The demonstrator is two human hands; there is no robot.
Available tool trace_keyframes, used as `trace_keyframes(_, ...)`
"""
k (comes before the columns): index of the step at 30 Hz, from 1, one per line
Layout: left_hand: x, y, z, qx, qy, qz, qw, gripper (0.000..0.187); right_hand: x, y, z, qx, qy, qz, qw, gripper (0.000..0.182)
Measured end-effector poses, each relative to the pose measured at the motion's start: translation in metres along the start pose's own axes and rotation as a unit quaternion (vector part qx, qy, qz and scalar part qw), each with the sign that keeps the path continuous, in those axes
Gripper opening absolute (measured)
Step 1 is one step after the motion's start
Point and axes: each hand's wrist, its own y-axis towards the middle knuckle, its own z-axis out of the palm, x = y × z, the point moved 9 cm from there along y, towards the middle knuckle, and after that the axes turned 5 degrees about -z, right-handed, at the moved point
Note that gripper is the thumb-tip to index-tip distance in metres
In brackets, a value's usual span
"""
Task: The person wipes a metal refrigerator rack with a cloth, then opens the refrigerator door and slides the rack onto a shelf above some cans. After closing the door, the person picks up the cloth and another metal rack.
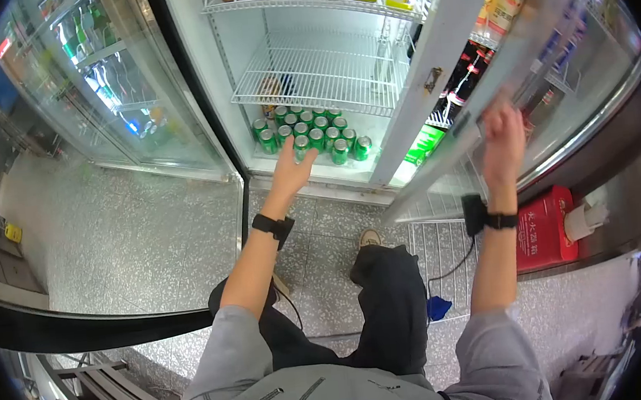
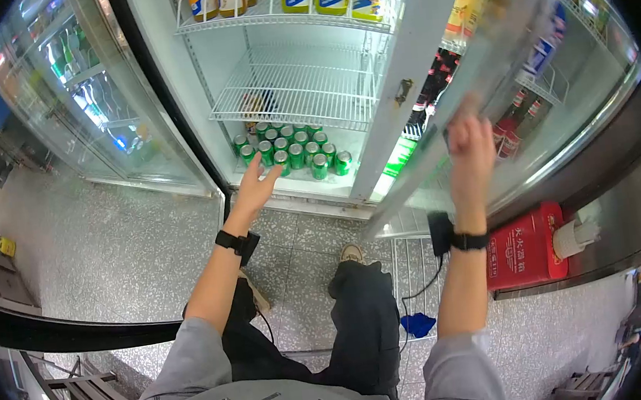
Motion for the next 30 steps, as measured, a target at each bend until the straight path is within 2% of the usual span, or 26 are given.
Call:
trace_keyframes(2, -0.002, 0.009, 0.012, 0.01, 0.018, 0.002, 1.0, 0.084, -0.011, 0.025, 0.021, 0.013, -0.097, 0.002, 0.995, 0.021)
trace_keyframes(6, -0.008, 0.015, 0.03, 0.026, 0.037, 0.005, 0.999, 0.084, -0.019, 0.052, 0.053, 0.016, -0.142, -0.047, 0.989, 0.034)
trace_keyframes(7, -0.004, 0.015, 0.034, 0.033, 0.047, 0.009, 0.998, 0.084, -0.019, 0.052, 0.047, -0.012, -0.175, -0.062, 0.983, 0.035)
trace_keyframes(9, 0.001, 0.013, 0.026, 0.035, 0.066, -0.005, 0.997, 0.082, -0.016, 0.037, 0.012, -0.08, -0.259, -0.081, 0.959, 0.039)
trace_keyframes(11, 0.0, 0.001, 0.015, 0.039, 0.091, -0.015, 0.995, 0.077, -0.026, -0.007, -0.061, -0.113, -0.261, -0.006, 0.959, 0.039)
trace_keyframes(12, -0.023, -0.018, 0.014, 0.05, 0.076, -0.049, 0.995, 0.072, -0.025, -0.035, -0.1, -0.132, -0.261, 0.025, 0.956, 0.04)
trace_keyframes(13, -0.008, -0.015, 0.006, 0.072, 0.079, -0.089, 0.99, 0.069, -0.034, -0.077, -0.148, -0.178, -0.303, 0.103, 0.93, 0.037)
trace_keyframes(14, -0.006, -0.017, -0.001, 0.062, 0.049, -0.072, 0.994, 0.068, -0.047, -0.131, -0.199, -0.222, -0.337, 0.178, 0.897, 0.035)
trace_keyframes(15, -0.005, -0.02, -0.01, 0.049, 0.02, -0.056, 0.997, 0.067, -0.067, -0.201, -0.254, -0.273, -0.313, 0.258, 0.873, 0.032)
trace_keyframes(16, 0.001, -0.024, -0.017, 0.048, 0.02, -0.071, 0.996, 0.065, -0.094, -0.286, -0.326, -0.277, -0.313, 0.317, 0.851, 0.03)
trace_keyframes(17, 0.003, -0.027, -0.022, 0.041, 0.022, -0.084, 0.995, 0.063, -0.1, -0.369, -0.378, -0.272, -0.442, 0.411, 0.75, 0.036)
trace_keyframes(18, 0.002, -0.032, -0.025, 0.044, 0.02, -0.089, 0.995, 0.061, -0.087, -0.427, -0.388, -0.282, -0.494, 0.472, 0.673, 0.039)
trace_keyframes(19, 0.001, -0.039, -0.027, 0.043, 0.018, -0.095, 0.994, 0.059, -0.098, -0.502, -0.418, -0.268, -0.491, 0.518, 0.647, 0.04)
trace_keyframes(20, -0.001, -0.047, -0.027, 0.046, 0.029, -0.1, 0.994, 0.058, -0.118, -0.568, -0.443, -0.209, -0.459, 0.563, 0.655, 0.04)
trace_keyframes(21, -0.002, -0.059, -0.028, 0.047, 0.039, -0.099, 0.993, 0.057, -0.12, -0.624, -0.445, -0.272, -0.426, 0.624, 0.596, 0.041)
trace_keyframes(23, -0.003, -0.073, -0.029, 0.044, 0.067, -0.105, 0.991, 0.056, -0.128, -0.679, -0.416, -0.364, -0.335, 0.68, 0.542, 0.049)
trace_keyframes(25, 0.0, -0.086, -0.022, 0.046, 0.101, -0.119, 0.987, 0.055, -0.188, -0.753, -0.447, -0.259, -0.394, 0.598, 0.648, 0.052)
trace_keyframes(27, 0.003, -0.098, -0.019, 0.056, 0.132, -0.126, 0.982, 0.054, -0.188, -0.758, -0.428, -0.321, -0.436, 0.585, 0.603, 0.057)
trace_keyframes(29, 0.003, -0.105, -0.013, 0.061, 0.153, -0.13, 0.978, 0.054, -0.168, -0.738, -0.404, -0.364, -0.501, 0.617, 0.485, 0.061)
trace_keyframes(30, 0.001, -0.107, -0.01, 0.061, 0.162, -0.13, 0.976, 0.053, -0.156, -0.709, -0.39, -0.34, -0.52, 0.635, 0.459, 0.065)
